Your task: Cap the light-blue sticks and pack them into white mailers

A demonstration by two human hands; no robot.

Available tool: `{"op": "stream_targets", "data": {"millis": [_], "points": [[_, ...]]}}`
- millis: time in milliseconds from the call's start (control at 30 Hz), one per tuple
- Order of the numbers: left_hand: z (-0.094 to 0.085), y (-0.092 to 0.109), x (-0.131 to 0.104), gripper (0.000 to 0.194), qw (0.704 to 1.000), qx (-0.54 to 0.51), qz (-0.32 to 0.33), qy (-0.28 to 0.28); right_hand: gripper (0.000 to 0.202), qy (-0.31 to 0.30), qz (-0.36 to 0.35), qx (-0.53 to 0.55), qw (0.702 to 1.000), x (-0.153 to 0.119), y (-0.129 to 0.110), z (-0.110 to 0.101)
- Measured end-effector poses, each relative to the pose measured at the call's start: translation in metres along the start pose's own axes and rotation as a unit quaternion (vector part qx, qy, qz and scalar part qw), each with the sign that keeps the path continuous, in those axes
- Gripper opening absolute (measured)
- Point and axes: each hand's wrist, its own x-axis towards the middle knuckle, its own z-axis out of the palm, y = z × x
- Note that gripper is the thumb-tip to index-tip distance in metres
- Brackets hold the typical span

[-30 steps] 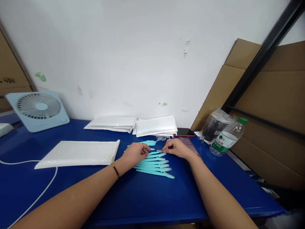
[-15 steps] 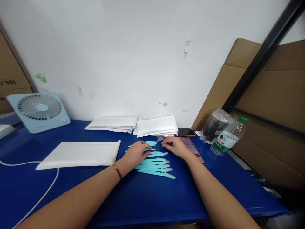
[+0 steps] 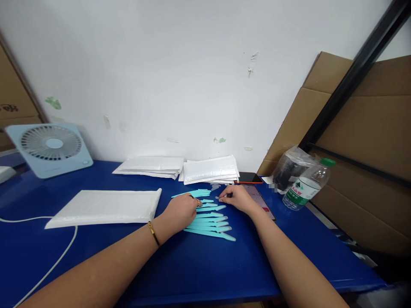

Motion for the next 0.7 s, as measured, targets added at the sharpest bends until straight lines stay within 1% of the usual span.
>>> {"op": "stream_targets", "data": {"millis": [67,167,300,400,433,467,500,567,600,633,700], "points": [[0.002,0.000,0.000,0.037,1.000,-0.018,0.000,0.000,0.018,-0.009,0.004,0.034,0.999,0.000,0.000,0.004],[0.006,-0.001,0.000,0.042,0.999,-0.039,0.006,0.002,0.016,-0.028,-0.015,0.063,0.998,0.000,-0.005,0.007],[0.005,0.002,0.000,0.038,0.998,-0.050,0.038,0.002,0.018,-0.041,-0.051,0.072,0.995,-0.002,-0.015,0.007],[0.001,0.002,-0.001,0.036,0.997,-0.063,0.051,-0.007,0.019,-0.053,-0.063,0.070,0.994,-0.003,-0.013,0.004],[-0.001,0.002,-0.001,0.035,0.996,-0.072,0.051,-0.006,0.019,-0.041,-0.055,0.060,0.996,-0.004,-0.010,0.002],[-0.002,0.001,-0.001,0.035,0.996,-0.078,0.049,0.000,0.020,-0.013,-0.040,0.041,0.998,-0.004,-0.005,-0.001],[-0.003,0.000,-0.001,0.034,0.996,-0.079,0.046,0.008,0.020,0.030,-0.018,0.010,0.999,-0.004,0.001,-0.004],[-0.003,-0.003,-0.001,0.038,0.997,-0.065,0.036,0.023,0.024,0.122,0.035,-0.067,0.990,-0.004,0.013,-0.010],[-0.003,-0.003,-0.001,0.041,0.998,-0.052,0.031,0.024,0.027,0.147,0.059,-0.102,0.982,-0.004,0.018,-0.013],[-0.003,-0.004,-0.001,0.043,0.999,-0.042,0.027,0.021,0.030,0.154,0.076,-0.129,0.977,-0.004,0.023,-0.014],[-0.002,-0.003,-0.001,0.044,0.999,-0.033,0.029,0.011,0.032,0.130,0.088,-0.156,0.975,-0.003,0.029,-0.015]]}}
